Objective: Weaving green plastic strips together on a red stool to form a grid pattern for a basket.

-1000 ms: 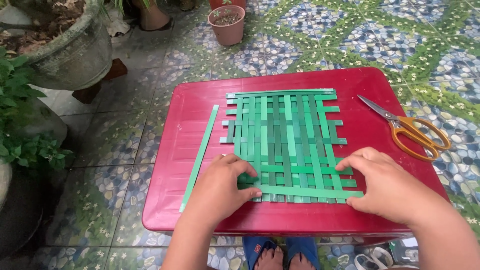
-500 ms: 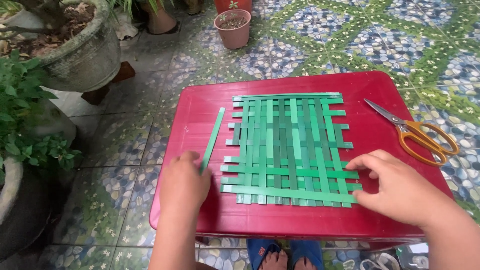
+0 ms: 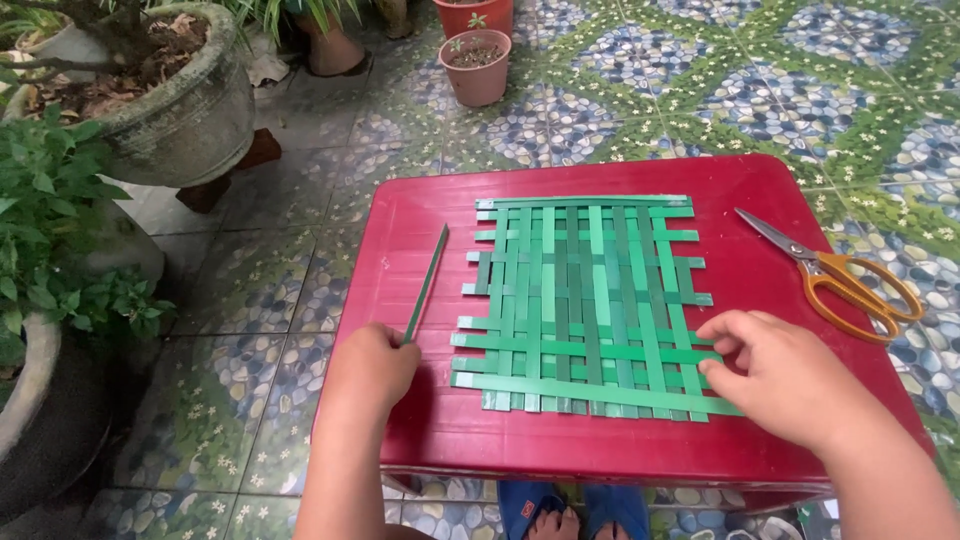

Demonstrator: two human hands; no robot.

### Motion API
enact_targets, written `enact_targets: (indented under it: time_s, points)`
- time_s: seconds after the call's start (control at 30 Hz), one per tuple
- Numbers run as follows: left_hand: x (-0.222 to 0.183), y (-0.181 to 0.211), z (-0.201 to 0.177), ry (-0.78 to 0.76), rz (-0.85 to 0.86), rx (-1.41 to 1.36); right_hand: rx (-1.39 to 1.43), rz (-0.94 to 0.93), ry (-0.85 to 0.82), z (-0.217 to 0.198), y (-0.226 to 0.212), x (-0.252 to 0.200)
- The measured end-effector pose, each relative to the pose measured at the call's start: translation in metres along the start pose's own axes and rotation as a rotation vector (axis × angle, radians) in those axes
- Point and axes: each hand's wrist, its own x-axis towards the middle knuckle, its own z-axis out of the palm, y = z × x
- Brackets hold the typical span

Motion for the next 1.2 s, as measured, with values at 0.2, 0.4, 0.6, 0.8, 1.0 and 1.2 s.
enact_targets:
  time_s: [0.2,0.4,0.6,0.8,1.0,1.2]
  points:
    - [-0.011,0.014,-0.007,0.053,0.031,-0.279,-0.05,-0.081,0.12,0.004,-0.005,0.01]
    - [-0.008,0.014,-0.005,0.191,0.278,-0.506,-0.003,-0.595,0.483,0.01,-0.04,0.085]
    - [-0.017,0.009,-0.018,-0.155,0.096,-0.23,-0.353,-0.408,0.105,-0.012,-0.095,0.131]
    - [-0.02,0.007,-0.016,-0.546,0.109,-0.245,-0.46,-0.349,0.147,-0.016,-0.094,0.137]
    - [-0.013,0.003,-0.026,-0.23,0.093,-0.487,-0.497,-0.259,0.164,-0.014,-0.063,0.124]
    - [-0.022,0.006,-0.035,-0.101,0.1,-0.281,-0.422,0.099,0.109,-0.012,-0.044,0.068]
